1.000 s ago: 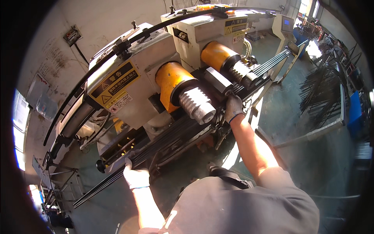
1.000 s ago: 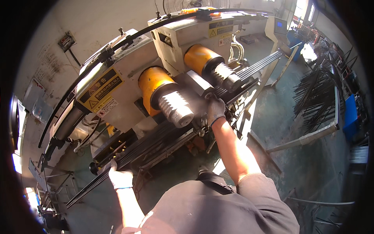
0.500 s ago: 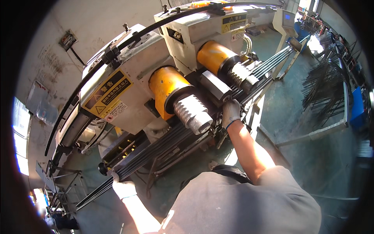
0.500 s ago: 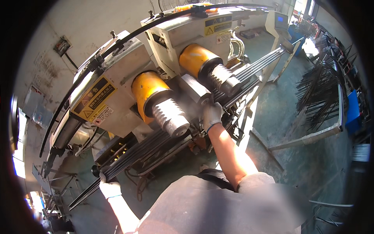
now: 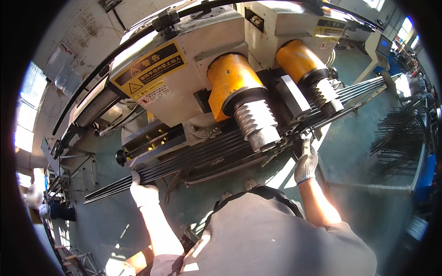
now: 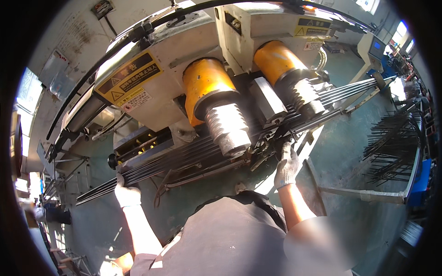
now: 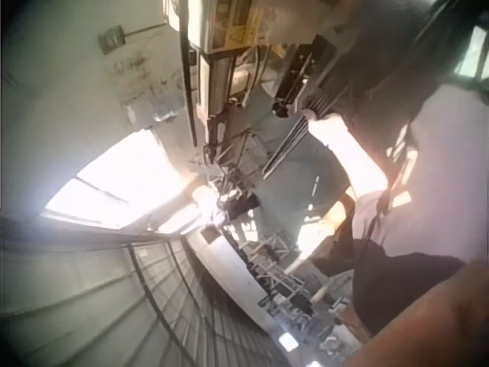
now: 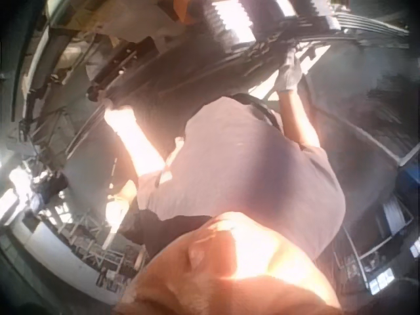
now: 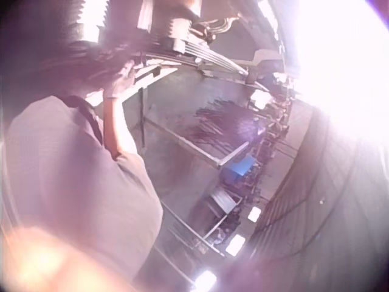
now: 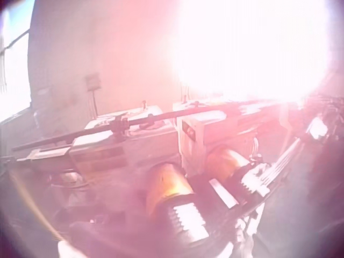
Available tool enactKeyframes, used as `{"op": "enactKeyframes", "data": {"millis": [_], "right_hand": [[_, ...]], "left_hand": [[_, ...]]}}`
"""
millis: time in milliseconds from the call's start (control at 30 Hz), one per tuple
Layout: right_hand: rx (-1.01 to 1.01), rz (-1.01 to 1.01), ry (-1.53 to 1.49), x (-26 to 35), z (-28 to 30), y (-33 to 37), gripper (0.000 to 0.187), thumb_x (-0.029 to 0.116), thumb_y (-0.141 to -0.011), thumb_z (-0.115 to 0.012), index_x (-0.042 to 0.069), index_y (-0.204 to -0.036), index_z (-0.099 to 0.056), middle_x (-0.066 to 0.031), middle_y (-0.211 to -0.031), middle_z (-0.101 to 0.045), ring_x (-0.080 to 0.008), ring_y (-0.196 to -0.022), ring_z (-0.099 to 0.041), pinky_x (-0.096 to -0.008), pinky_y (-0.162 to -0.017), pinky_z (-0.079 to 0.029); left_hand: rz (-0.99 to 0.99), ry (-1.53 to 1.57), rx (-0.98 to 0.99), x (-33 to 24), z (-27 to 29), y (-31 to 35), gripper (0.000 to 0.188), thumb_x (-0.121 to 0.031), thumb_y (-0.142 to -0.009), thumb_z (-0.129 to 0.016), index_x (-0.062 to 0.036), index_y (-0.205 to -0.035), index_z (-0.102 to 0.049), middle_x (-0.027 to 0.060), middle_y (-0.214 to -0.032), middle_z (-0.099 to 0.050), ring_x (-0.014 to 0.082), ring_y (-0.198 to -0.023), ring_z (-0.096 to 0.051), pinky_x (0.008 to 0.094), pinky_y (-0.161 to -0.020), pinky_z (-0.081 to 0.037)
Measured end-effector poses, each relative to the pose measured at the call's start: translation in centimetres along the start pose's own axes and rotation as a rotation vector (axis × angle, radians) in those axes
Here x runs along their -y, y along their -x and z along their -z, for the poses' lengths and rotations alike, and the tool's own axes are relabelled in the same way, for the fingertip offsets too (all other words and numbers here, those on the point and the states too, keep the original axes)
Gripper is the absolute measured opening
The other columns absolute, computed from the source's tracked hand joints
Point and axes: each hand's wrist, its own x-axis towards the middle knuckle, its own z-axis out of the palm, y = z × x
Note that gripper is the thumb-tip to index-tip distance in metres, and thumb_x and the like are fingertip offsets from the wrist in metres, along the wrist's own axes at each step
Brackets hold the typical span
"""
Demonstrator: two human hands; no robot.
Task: The person repeatedly picks up bundles of long metal rods from a floor rack and feeds them into a yellow industrial machine. The rods are inserted into rollers and advanced through the machine, then removed and returned to the rack. This cycle repeats throughout the clip.
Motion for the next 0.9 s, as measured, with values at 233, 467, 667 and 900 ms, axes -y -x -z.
{"op": "enactKeyframes", "data": {"millis": [233, 467, 667, 900], "right_hand": [[0.132, -0.108, -0.036, -4.6, 2.3, 1.4, 0.061, 0.055, -0.115, -0.067, -0.002, -0.137, -0.072, -0.0138, -0.123, -0.08, -0.022, -0.112, -0.077, -0.0383, -0.101, -0.061], [0.396, -0.003, 0.233, -11.0, 2.3, -2.2, 0.04, 0.041, -0.118, -0.066, 0.005, -0.132, -0.074, -0.0085, -0.113, -0.082, -0.0195, -0.094, -0.078, -0.0349, -0.083, -0.061], [0.502, -0.04, 0.593, -15.4, 5.3, -2.4, 0.031, 0.039, -0.113, -0.069, 0.009, -0.112, -0.074, -0.0036, -0.082, -0.068, -0.0201, -0.072, -0.066, -0.0375, -0.061, -0.05], [0.393, 0.057, 0.426, -27.5, 15.0, 1.4, 0.042, 0.036, -0.114, -0.067, 0.009, -0.082, -0.066, -0.0006, -0.067, -0.061, -0.0096, -0.053, -0.049, -0.0288, -0.049, -0.032]], "left_hand": [[0.081, 0.084, 0.103, 5.6, -5.2, 4.5, 0.03, -0.022, -0.116, -0.063, 0.0019, -0.131, -0.074, 0.0189, -0.129, -0.078, 0.0357, -0.123, -0.073, 0.0547, -0.119, -0.057], [0.211, 0.136, 0.049, 5.7, -5.6, 6.9, 0.027, -0.021, -0.115, -0.065, 0.0006, -0.128, -0.074, 0.0196, -0.131, -0.078, 0.0355, -0.126, -0.073, 0.0563, -0.12, -0.055], [0.126, 0.337, 0.036, 0.3, -1.4, 2.5, 0.024, -0.016, -0.114, -0.061, 0.0006, -0.129, -0.07, 0.0209, -0.13, -0.078, 0.0384, -0.122, -0.074, 0.0586, -0.118, -0.057], [-0.06, 0.334, -0.204, -16.4, 10.8, -9.4, 0.034, -0.027, -0.118, -0.052, 0.0036, -0.126, -0.065, 0.0221, -0.125, -0.075, 0.0423, -0.121, -0.071, 0.0605, -0.115, -0.056]]}}
